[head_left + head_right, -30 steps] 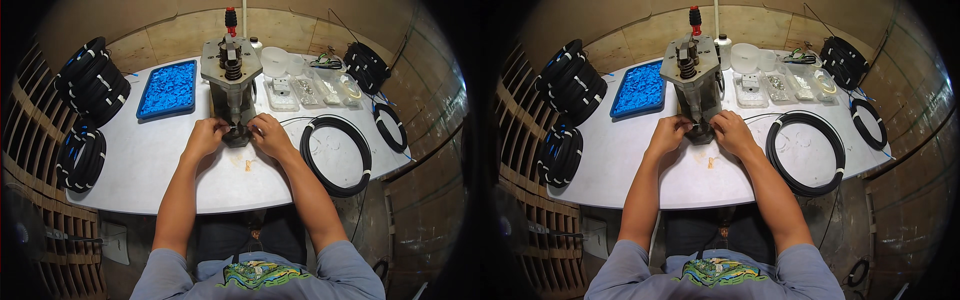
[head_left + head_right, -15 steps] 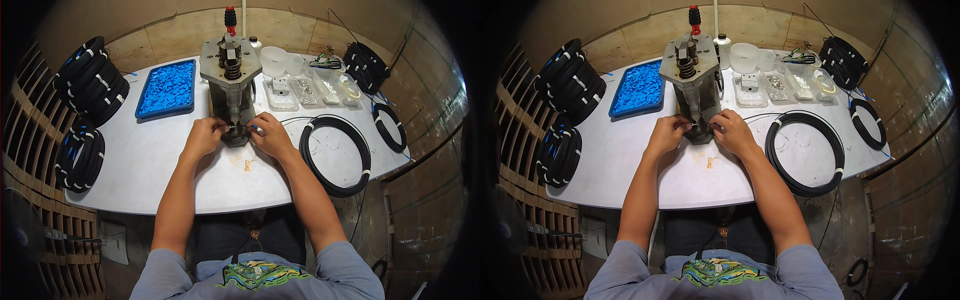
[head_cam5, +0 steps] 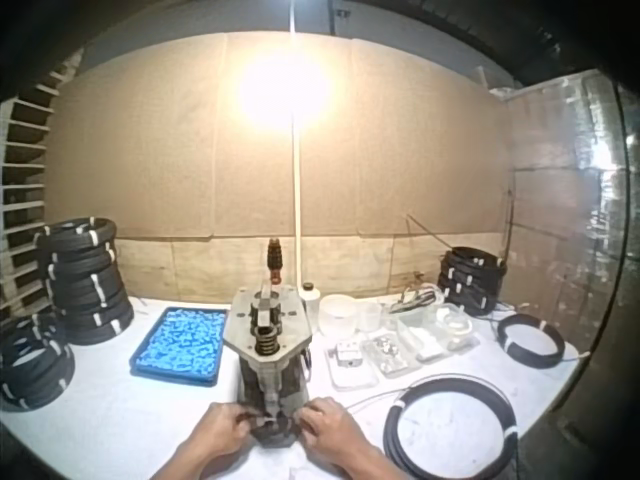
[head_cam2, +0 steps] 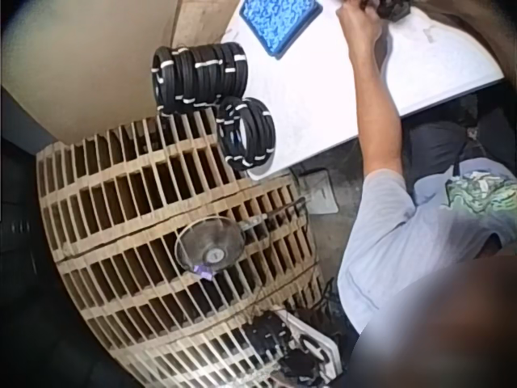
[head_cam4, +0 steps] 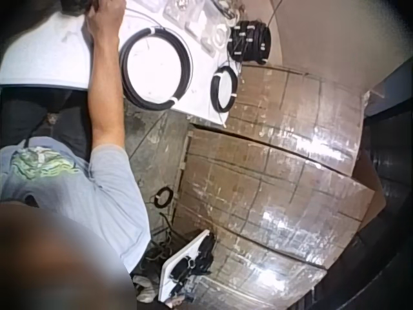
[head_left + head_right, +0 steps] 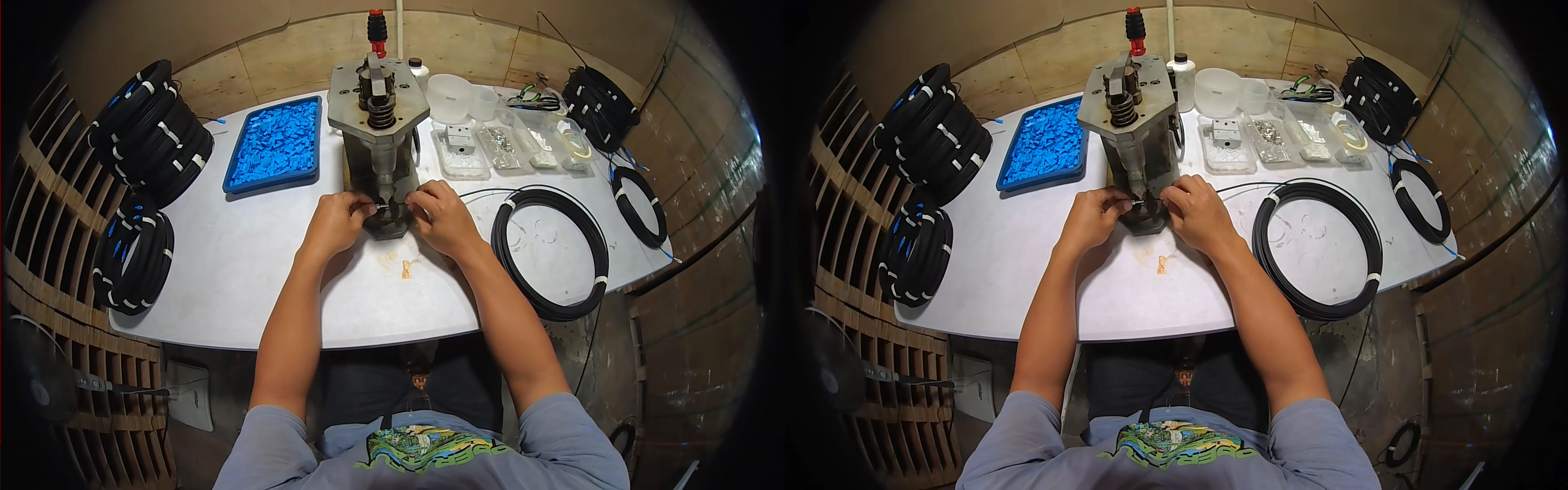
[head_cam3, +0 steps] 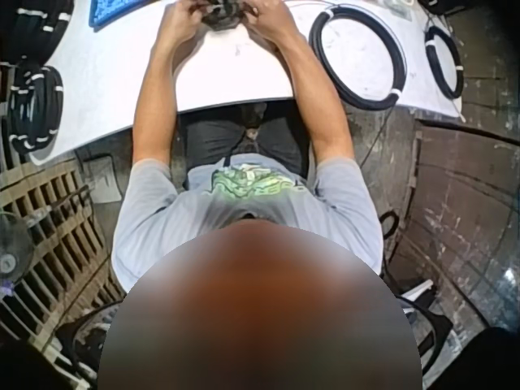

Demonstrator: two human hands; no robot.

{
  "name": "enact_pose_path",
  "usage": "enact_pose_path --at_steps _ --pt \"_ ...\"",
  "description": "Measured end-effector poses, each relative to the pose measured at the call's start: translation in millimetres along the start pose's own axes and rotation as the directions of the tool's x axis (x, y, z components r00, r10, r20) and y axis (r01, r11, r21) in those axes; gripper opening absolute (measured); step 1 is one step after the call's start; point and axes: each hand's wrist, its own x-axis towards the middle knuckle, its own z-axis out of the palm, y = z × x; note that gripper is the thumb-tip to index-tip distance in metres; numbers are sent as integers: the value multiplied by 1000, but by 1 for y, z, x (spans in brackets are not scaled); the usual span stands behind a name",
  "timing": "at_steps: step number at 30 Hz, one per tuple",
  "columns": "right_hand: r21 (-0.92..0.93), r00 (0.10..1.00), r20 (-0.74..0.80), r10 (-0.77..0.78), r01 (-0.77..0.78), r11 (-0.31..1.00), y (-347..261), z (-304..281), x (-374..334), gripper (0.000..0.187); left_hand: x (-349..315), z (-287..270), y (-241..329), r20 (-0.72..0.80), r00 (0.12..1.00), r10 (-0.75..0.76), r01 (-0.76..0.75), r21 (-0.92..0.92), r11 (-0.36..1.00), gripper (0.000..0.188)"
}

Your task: The recorder uses a crimping machine and hand-held components to process a wire harness/coil.

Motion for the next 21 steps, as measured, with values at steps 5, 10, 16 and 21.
enact_pose_path --at_steps 5,10,16,21 --pt "-11 1000 -10 3 -3 1000 1 0 -1 23 1 1 0 7 1000 -5 5 -4 1000 18" --pt "-10 1000 -15 -5 5 1000 2 2 -1 23 1 1 -2 12 1000 3 -3 -19 1000 18" --pt "6 1000 -21 1 -1 1000 4 1 -2 24 0 2 -2 11 1000 5 -5 -23 1000 18" --pt "5 1000 -12 2 -2 1000 6 1 -3 25 0 0 2 19 1000 -11 11 -13 1000 18"
